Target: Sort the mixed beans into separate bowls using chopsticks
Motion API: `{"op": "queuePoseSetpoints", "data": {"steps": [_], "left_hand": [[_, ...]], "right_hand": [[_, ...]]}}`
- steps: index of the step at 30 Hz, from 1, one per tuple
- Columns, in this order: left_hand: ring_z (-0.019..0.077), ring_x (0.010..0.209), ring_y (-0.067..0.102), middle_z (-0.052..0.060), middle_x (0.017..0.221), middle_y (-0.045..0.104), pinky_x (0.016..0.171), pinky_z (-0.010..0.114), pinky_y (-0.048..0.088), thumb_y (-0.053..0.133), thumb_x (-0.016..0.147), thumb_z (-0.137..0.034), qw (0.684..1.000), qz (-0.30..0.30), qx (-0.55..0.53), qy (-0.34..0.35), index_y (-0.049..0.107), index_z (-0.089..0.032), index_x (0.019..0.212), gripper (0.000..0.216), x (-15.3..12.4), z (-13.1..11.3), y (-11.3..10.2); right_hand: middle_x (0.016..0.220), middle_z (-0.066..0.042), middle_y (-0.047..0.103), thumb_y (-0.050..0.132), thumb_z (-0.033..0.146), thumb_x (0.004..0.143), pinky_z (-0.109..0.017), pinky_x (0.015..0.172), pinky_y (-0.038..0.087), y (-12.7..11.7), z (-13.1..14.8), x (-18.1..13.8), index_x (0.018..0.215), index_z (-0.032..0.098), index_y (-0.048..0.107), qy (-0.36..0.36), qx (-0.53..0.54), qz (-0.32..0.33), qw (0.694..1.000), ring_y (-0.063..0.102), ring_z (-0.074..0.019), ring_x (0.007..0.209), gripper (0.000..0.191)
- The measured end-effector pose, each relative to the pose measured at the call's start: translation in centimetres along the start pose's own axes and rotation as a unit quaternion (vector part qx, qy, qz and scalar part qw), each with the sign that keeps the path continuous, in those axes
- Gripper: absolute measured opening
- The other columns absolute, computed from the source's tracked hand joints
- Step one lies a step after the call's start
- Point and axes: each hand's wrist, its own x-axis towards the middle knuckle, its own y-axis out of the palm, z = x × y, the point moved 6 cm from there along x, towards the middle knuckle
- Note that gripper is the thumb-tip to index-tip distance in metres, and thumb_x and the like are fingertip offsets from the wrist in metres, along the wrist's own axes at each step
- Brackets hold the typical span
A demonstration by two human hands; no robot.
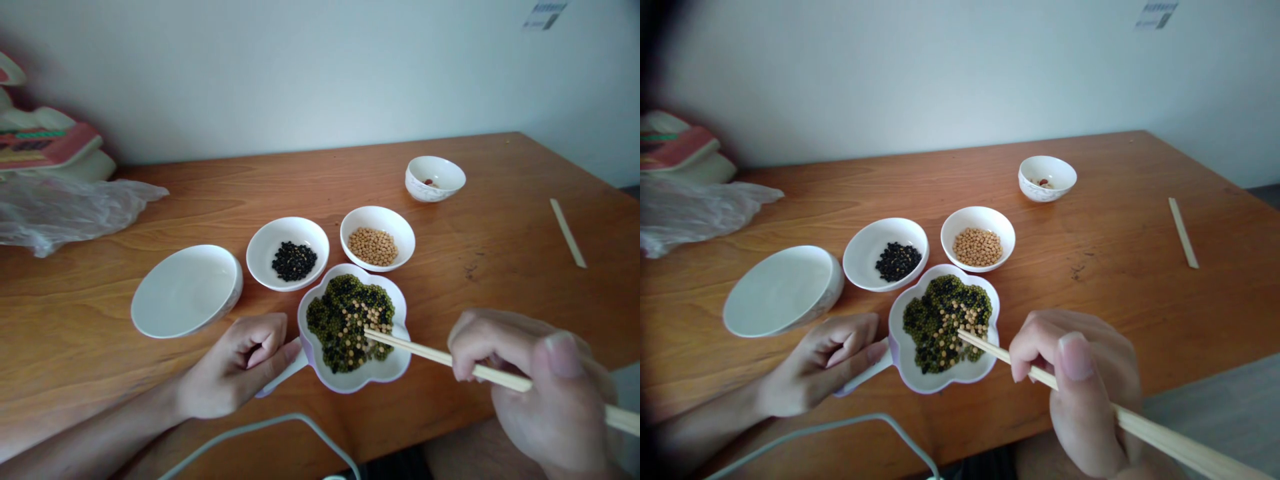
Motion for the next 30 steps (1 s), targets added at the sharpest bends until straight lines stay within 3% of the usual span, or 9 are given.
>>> {"op": "queuePoseSetpoints", "data": {"steps": [7, 10, 19, 23, 30], "left_hand": [[0.0075, 0.057, 0.041, -0.005, 0.07, 0.042, 0.051, 0.02, 0.034, 0.053, 0.103, -0.012, 1.0, 0.002, -0.017, -0.005, 0.03, -0.02, 0.071, 0.041, 0.2, 0.0, 0.1], [0.0068, 0.057, 0.04, -0.005, 0.069, 0.042, 0.051, 0.019, 0.035, 0.055, 0.101, -0.01, 1.0, -0.003, -0.003, 0.005, 0.03, -0.02, 0.07, 0.041, 0.3, -0.2, 0.0], [0.0058, 0.057, 0.039, -0.006, 0.07, 0.039, 0.051, 0.018, 0.037, 0.055, 0.102, -0.011, 1.0, -0.009, 0.012, 0.007, 0.03, -0.02, 0.07, 0.041, 0.2, -0.2, -0.1], [0.0064, 0.058, 0.039, -0.006, 0.071, 0.04, 0.052, 0.02, 0.037, 0.054, 0.103, -0.012, 1.0, -0.005, 0.003, 0.0, 0.029, -0.021, 0.071, 0.041, 0.1, -0.1, 0.0], [0.0065, 0.059, 0.038, -0.006, 0.07, 0.038, 0.053, 0.02, 0.036, 0.052, 0.104, -0.011, 1.0, -0.004, 0.009, 0.008, 0.028, -0.02, 0.07, 0.042, 0.2, -0.3, -0.1]], "right_hand": [[0.06, -0.003, 0.06, 0.03, 0.043, 0.108, -0.033, 0.057, 0.04, 2.6, 0.2, -0.2, 0.07, 0.021, 0.063, -0.045, 0.045, 0.136, 0.989, 0.058, -0.0161, 0.055, 0.055], [0.061, -0.004, 0.06, 0.031, 0.041, 0.108, -0.034, 0.057, 0.038, 2.0, 0.0, -0.3, 0.071, 0.021, 0.064, -0.052, 0.026, 0.106, 0.993, 0.057, -0.0169, 0.056, 0.053], [0.056, -0.004, 0.059, 0.03, 0.062, 0.104, -0.035, 0.052, 0.034, -0.1, 0.7, -0.1, 0.063, 0.024, 0.066, -0.019, -0.025, -0.006, 0.999, 0.054, -0.0189, 0.052, 0.067], [0.052, -0.003, 0.056, 0.022, 0.08, 0.096, -0.034, 0.047, 0.031, -1.0, 0.2, 0.3, 0.06, 0.024, 0.063, 0.006, -0.053, -0.023, 0.998, 0.049, -0.018, 0.047, 0.079], [0.048, -0.001, 0.053, 0.015, 0.083, 0.094, -0.031, 0.043, 0.031, -0.5, 0.1, 0.7, 0.055, 0.022, 0.058, 0.025, -0.055, -0.009, 0.998, 0.046, -0.0148, 0.041, 0.084]]}}
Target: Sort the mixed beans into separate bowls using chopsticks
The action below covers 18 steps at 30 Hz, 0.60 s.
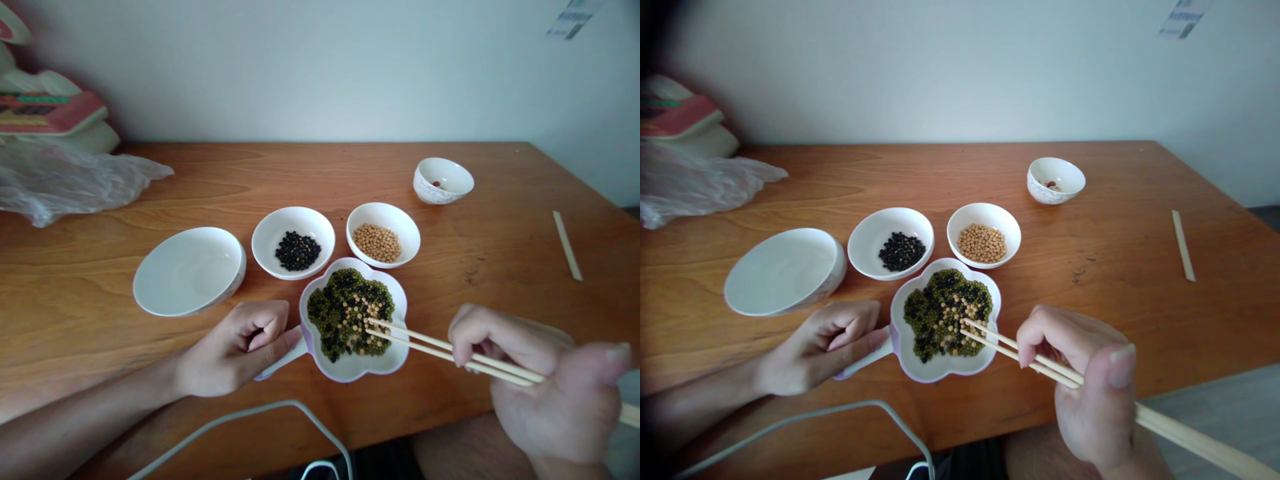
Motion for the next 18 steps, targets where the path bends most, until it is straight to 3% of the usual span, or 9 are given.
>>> {"op": "queuePoseSetpoints", "data": {"steps": [14, 18], "left_hand": [[0.0067, 0.059, 0.038, -0.005, 0.071, 0.039, 0.052, 0.019, 0.035, 0.052, 0.105, -0.013, 1.0, 0.002, -0.005, -0.001, 0.029, -0.02, 0.071, 0.041, -0.1, 0.2, 0.1], [0.0064, 0.059, 0.038, -0.006, 0.072, 0.04, 0.053, 0.018, 0.036, 0.053, 0.104, -0.011, 1.0, 0.002, -0.017, -0.003, 0.03, -0.02, 0.071, 0.041, -0.2, 0.4, 0.1]], "right_hand": [[0.049, -0.002, 0.052, 0.02, 0.084, 0.094, -0.03, 0.045, 0.035, 0.6, -1.5, 0.5, 0.054, 0.022, 0.06, 0.055, 0.055, -0.013, 0.997, 0.047, -0.0157, 0.046, 0.084], [0.049, -0.002, 0.052, 0.014, 0.085, 0.093, -0.03, 0.046, 0.036, 0.7, -2.1, 0.6, 0.055, 0.023, 0.06, 0.072, 0.057, 0.008, 0.996, 0.048, -0.0162, 0.047, 0.086]]}}
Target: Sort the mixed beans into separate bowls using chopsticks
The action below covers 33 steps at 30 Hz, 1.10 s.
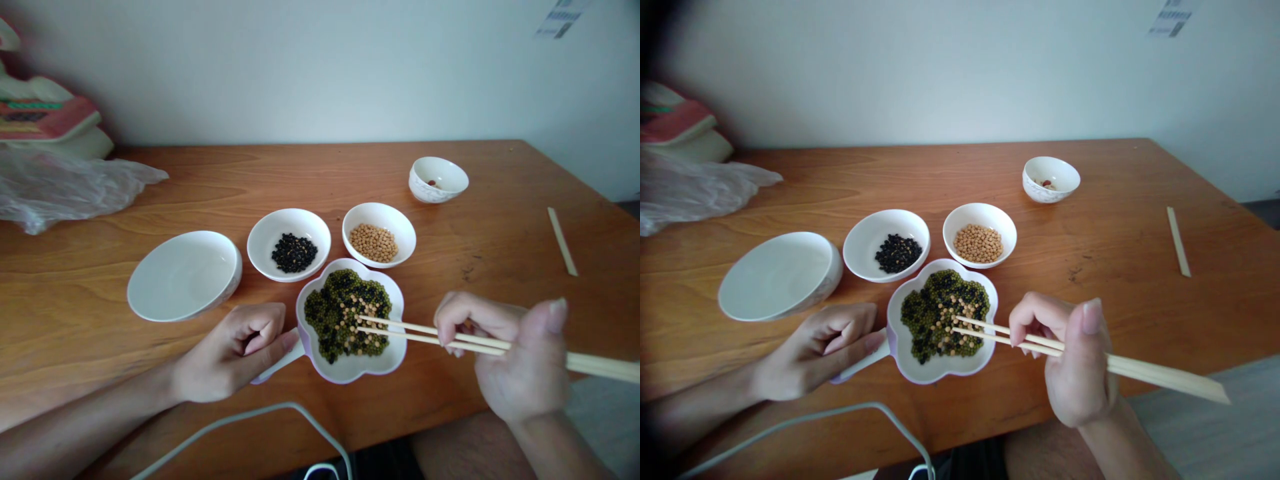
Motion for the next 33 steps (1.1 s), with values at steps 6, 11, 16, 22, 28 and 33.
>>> {"op": "queuePoseSetpoints", "data": {"steps": [6, 11, 16, 22, 28, 33], "left_hand": [[0.0072, 0.059, 0.039, -0.005, 0.072, 0.042, 0.053, 0.019, 0.036, 0.054, 0.103, -0.009, 1.0, 0.004, -0.003, -0.004, 0.03, -0.02, 0.072, 0.041, -0.24, 0.24, -0.04], [0.0075, 0.06, 0.038, -0.005, 0.072, 0.041, 0.054, 0.02, 0.035, 0.053, 0.104, -0.009, 1.0, 0.002, -0.005, -0.004, 0.03, -0.02, 0.072, 0.04, -0.24, 0.28, -0.08], [0.008, 0.059, 0.037, -0.005, 0.07, 0.042, 0.053, 0.02, 0.035, 0.055, 0.103, -0.01, 1.0, 0.002, 0.0, -0.001, 0.031, -0.02, 0.071, 0.041, 0.03, 0.34, -0.05], [0.0087, 0.058, 0.037, -0.005, 0.069, 0.042, 0.052, 0.021, 0.034, 0.059, 0.1, -0.01, 1.0, -0.005, 0.007, -0.003, 0.031, -0.02, 0.071, 0.042, -0.16, 0.44, -0.21], [0.0092, 0.058, 0.038, -0.005, 0.069, 0.043, 0.052, 0.023, 0.035, 0.058, 0.101, -0.011, 1.0, -0.004, 0.011, -0.005, 0.031, -0.021, 0.07, 0.042, -0.28, 0.45, -0.21], [0.0097, 0.058, 0.037, -0.005, 0.068, 0.042, 0.052, 0.023, 0.035, 0.058, 0.101, -0.012, 1.0, -0.005, 0.012, 0.0, 0.031, -0.021, 0.07, 0.042, -0.09, 0.27, -0.19]], "right_hand": [[0.049, -0.003, 0.05, 0.012, 0.086, 0.092, -0.031, 0.048, 0.035, -0.19, -0.32, -0.05, 0.054, 0.023, 0.059, 0.019, 0.013, -0.016, 1.0, 0.046, -0.0167, 0.048, 0.087], [0.05, -0.003, 0.05, 0.013, 0.087, 0.091, -0.032, 0.049, 0.036, -0.12, -0.42, 0.02, 0.055, 0.023, 0.059, 0.025, 0.027, -0.008, 0.999, 0.047, -0.0171, 0.05, 0.086], [0.049, -0.003, 0.051, 0.014, 0.085, 0.093, -0.032, 0.05, 0.035, -0.2, -0.79, 0.17, 0.054, 0.024, 0.06, 0.027, 0.029, -0.013, 0.999, 0.046, -0.017, 0.049, 0.086], [0.05, -0.003, 0.052, 0.012, 0.084, 0.094, -0.032, 0.05, 0.036, -0.26, -0.63, 0.16, 0.054, 0.023, 0.06, 0.026, 0.031, -0.006, 0.999, 0.047, -0.0169, 0.05, 0.087], [0.05, -0.003, 0.052, 0.012, 0.081, 0.096, -0.032, 0.05, 0.035, 0.0, -0.59, 0.17, 0.056, 0.023, 0.059, 0.02, 0.035, 0.003, 0.999, 0.047, -0.0165, 0.05, 0.085], [0.05, -0.003, 0.051, 0.013, 0.083, 0.095, -0.032, 0.049, 0.035, 0.12, -0.93, 0.4, 0.055, 0.022, 0.06, 0.028, 0.037, 0.001, 0.999, 0.047, -0.0161, 0.048, 0.086]]}}
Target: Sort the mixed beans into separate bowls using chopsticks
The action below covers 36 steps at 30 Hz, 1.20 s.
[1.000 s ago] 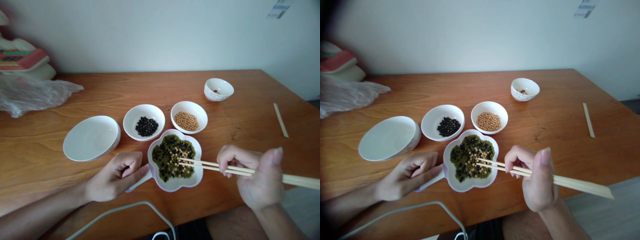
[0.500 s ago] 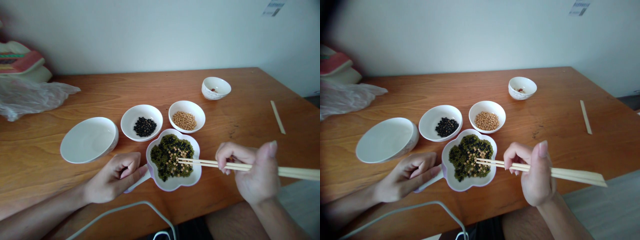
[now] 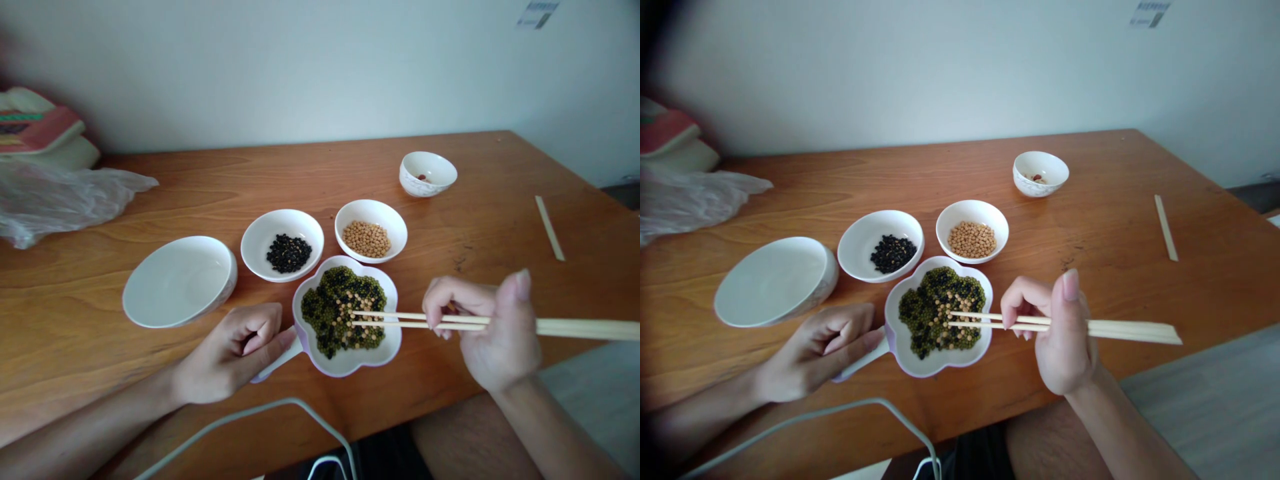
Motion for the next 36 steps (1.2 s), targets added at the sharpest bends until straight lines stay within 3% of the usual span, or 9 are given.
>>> {"op": "queuePoseSetpoints", "data": {"steps": [36], "left_hand": [[0.0081, 0.057, 0.039, -0.006, 0.069, 0.041, 0.052, 0.022, 0.035, 0.059, 0.101, -0.013, 1.0, 0.001, -0.017, 0.0, 0.031, -0.02, 0.07, 0.042, 0.1, -0.1, 0.1]], "right_hand": [[0.05, -0.005, 0.05, 0.017, 0.082, 0.094, -0.034, 0.048, 0.035, 0.9, 0.6, 0.2, 0.053, 0.022, 0.058, 0.007, 0.027, -0.012, 1.0, 0.044, -0.0168, 0.047, 0.084]]}}
